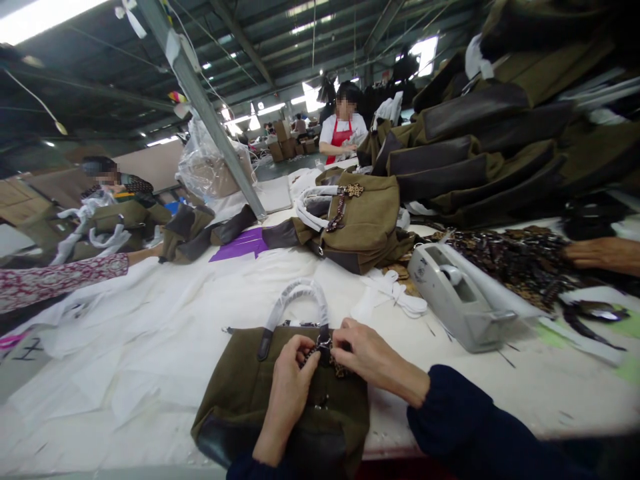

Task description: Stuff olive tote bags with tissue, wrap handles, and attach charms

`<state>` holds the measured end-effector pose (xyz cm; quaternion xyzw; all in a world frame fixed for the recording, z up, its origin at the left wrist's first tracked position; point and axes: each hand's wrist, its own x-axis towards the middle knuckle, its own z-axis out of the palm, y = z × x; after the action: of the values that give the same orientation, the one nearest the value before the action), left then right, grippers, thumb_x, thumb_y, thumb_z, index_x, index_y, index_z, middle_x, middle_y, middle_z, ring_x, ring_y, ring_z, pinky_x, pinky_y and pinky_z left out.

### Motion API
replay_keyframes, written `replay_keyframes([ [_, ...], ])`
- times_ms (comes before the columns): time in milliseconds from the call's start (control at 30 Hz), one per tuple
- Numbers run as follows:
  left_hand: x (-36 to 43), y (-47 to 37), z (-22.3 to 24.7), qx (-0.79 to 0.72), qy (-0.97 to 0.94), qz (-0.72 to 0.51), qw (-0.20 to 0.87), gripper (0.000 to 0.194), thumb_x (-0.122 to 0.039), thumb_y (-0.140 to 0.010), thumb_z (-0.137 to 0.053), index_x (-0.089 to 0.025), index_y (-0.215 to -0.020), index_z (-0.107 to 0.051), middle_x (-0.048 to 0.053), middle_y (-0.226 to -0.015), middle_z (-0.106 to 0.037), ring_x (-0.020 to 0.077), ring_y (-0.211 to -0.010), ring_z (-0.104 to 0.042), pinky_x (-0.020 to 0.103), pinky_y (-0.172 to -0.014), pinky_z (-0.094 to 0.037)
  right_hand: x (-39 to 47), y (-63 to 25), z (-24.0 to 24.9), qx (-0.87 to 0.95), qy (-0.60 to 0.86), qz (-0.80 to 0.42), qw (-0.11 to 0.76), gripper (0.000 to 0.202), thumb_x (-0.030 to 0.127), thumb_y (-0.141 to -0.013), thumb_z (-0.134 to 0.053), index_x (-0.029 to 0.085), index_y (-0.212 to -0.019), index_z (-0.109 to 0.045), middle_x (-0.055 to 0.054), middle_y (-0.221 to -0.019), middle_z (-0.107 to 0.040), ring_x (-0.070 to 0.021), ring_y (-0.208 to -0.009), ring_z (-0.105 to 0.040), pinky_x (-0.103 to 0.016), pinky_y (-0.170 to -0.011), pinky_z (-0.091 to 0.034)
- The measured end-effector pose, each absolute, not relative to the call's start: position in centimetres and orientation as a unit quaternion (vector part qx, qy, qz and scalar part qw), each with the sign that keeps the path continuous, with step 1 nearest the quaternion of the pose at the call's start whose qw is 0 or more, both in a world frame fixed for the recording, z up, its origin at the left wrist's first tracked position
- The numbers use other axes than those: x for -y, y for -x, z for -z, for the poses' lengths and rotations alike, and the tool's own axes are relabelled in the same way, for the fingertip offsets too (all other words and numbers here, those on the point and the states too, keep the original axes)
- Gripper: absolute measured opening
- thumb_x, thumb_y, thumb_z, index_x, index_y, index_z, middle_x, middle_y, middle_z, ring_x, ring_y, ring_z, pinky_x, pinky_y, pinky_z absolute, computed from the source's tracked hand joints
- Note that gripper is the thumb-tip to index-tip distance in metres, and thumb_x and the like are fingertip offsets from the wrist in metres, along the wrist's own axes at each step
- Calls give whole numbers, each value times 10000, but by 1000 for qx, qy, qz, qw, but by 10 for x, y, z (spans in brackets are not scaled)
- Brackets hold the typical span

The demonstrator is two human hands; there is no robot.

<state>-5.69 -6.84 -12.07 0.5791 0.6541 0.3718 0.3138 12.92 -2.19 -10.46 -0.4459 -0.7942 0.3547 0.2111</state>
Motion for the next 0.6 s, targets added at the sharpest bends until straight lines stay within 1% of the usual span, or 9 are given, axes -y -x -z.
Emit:
replay_keyframes([
  [167,68,56,119,-645,-572,-386,330,128,-325,-831,-665,-200,-853,-653,-2,-741,-607,165,-679,-509,249,-653,-393,23,-126,101,803,459,-327,193,126,202,-846,-601,179,-722,-602,0,-804,-510,-120,-727,-487,-251,-638,-289],
  [333,69,54,119,-646,-575,-377,331,125,-318,-839,-656,-196,-866,-648,-5,-748,-615,155,-665,-505,247,-649,-398,24,-119,100,822,475,-269,163,131,247,-896,-581,200,-781,-623,-8,-830,-529,-124,-707,-495,-273,-593,-250],
  [400,69,54,116,-638,-583,-368,345,144,-337,-872,-619,-196,-883,-646,5,-780,-635,164,-697,-533,255,-677,-413,23,-117,100,835,473,-238,149,131,282,-924,-575,213,-831,-635,-15,-859,-545,-131,-704,-512,-282,-577,-236],
  [467,68,56,113,-614,-592,-367,371,182,-344,-922,-541,-199,-936,-650,21,-840,-661,181,-772,-576,269,-734,-430,23,-116,100,845,472,-214,134,132,322,-943,-573,228,-882,-643,-22,-898,-565,-142,-712,-537,-288,-569,-229],
  [533,65,60,110,-600,-602,-364,381,203,-299,-936,-493,-200,-1010,-655,31,-877,-670,189,-807,-593,281,-768,-436,22,-115,101,850,473,-199,118,131,344,-951,-574,237,-921,-644,-29,-927,-581,-154,-721,-560,-292,-564,-225],
  [600,60,64,111,-604,-619,-348,361,201,-218,-888,-526,-193,-1028,-667,31,-872,-667,181,-760,-577,282,-746,-431,21,-114,102,855,471,-188,107,124,348,-953,-578,242,-949,-642,-33,-937,-592,-164,-733,-580,-296,-560,-221],
])
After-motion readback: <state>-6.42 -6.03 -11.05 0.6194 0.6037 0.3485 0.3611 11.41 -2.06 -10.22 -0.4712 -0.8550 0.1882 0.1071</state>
